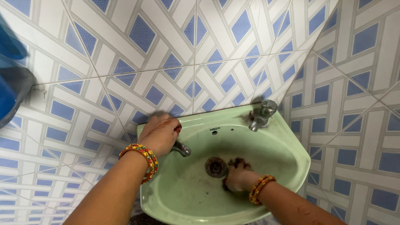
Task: The person cleans a green ceramic sink and the surrounding wall tiles using a cloth and a scouring pad.
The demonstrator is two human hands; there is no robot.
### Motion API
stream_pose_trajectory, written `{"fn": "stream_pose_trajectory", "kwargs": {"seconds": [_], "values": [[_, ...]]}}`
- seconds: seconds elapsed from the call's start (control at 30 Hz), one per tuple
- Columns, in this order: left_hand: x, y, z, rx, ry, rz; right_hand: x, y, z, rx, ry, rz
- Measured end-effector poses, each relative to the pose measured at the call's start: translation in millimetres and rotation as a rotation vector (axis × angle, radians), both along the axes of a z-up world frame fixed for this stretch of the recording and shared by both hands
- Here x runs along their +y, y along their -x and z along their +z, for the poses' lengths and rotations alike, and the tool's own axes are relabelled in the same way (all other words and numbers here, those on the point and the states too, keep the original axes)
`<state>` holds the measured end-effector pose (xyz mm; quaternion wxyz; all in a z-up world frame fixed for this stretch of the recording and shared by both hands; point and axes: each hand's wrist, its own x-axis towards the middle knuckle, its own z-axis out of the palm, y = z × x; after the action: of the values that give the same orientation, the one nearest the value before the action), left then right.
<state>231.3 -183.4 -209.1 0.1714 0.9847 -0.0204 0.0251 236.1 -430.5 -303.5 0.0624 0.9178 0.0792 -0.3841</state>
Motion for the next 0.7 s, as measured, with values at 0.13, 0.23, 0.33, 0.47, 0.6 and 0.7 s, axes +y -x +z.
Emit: {"fn": "stream_pose_trajectory", "kwargs": {"seconds": [0.13, 0.23, 0.33, 0.47, 0.6, 0.7], "values": [[-1, 3, 0, 0.016, -0.018, 0.007, 61, 26, -21, 0.141, -0.425, 0.318], [-1, 1, 1, 0.024, -0.012, 0.01, 67, 35, -28, 0.181, -0.678, 0.333], [1, 2, -1, 0.014, -0.004, 0.0, 45, 16, -33, 0.115, -0.496, 0.44], [0, 3, -3, 0.003, -0.001, 0.001, -12, -14, -13, -0.014, -0.069, 0.416], [3, 2, 0, 0.018, 0.002, -0.018, -48, -17, 18, -0.068, 0.174, 0.398], [2, 0, -4, -0.025, 0.022, -0.009, -47, 1, 34, -0.014, 0.184, 0.341]]}}
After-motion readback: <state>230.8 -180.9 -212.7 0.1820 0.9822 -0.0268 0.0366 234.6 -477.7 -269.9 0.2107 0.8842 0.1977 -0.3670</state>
